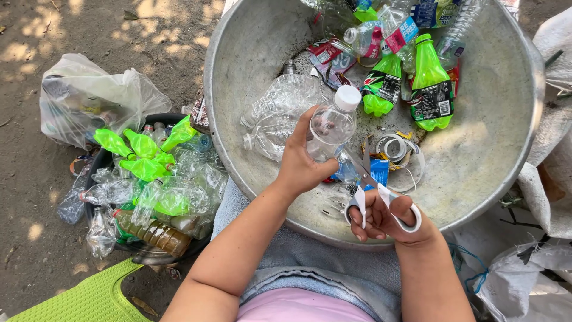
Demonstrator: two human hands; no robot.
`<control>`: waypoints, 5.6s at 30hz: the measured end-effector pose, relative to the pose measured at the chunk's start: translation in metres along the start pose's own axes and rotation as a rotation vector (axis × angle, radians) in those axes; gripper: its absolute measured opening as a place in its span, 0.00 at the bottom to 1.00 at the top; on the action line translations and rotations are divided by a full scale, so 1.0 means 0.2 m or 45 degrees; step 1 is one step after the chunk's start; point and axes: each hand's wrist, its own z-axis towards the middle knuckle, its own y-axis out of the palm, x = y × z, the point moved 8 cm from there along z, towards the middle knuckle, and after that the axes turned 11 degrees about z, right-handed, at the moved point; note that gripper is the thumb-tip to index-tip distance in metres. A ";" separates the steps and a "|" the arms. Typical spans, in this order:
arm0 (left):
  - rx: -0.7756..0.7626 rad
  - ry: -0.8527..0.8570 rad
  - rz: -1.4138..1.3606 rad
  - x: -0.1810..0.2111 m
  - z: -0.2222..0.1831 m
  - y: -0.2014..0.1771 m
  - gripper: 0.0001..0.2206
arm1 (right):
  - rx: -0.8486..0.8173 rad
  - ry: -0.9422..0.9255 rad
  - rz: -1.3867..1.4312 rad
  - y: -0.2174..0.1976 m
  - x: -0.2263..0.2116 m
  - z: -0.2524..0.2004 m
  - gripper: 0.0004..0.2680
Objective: Removing labels and caps from plastic bottles using scissors for recycling
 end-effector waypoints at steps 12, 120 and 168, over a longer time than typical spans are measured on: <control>-0.144 -0.141 0.036 -0.01 -0.04 0.13 0.38 | 0.145 -0.444 -0.227 0.00 -0.03 0.08 0.41; -0.299 0.178 1.753 -0.25 1.07 0.42 0.10 | 1.434 -0.388 -0.998 -0.18 -0.45 -0.16 0.14; -0.051 -0.346 -0.562 -0.31 -0.12 0.18 0.34 | 1.136 -0.987 -0.478 -0.02 -0.29 -0.10 0.15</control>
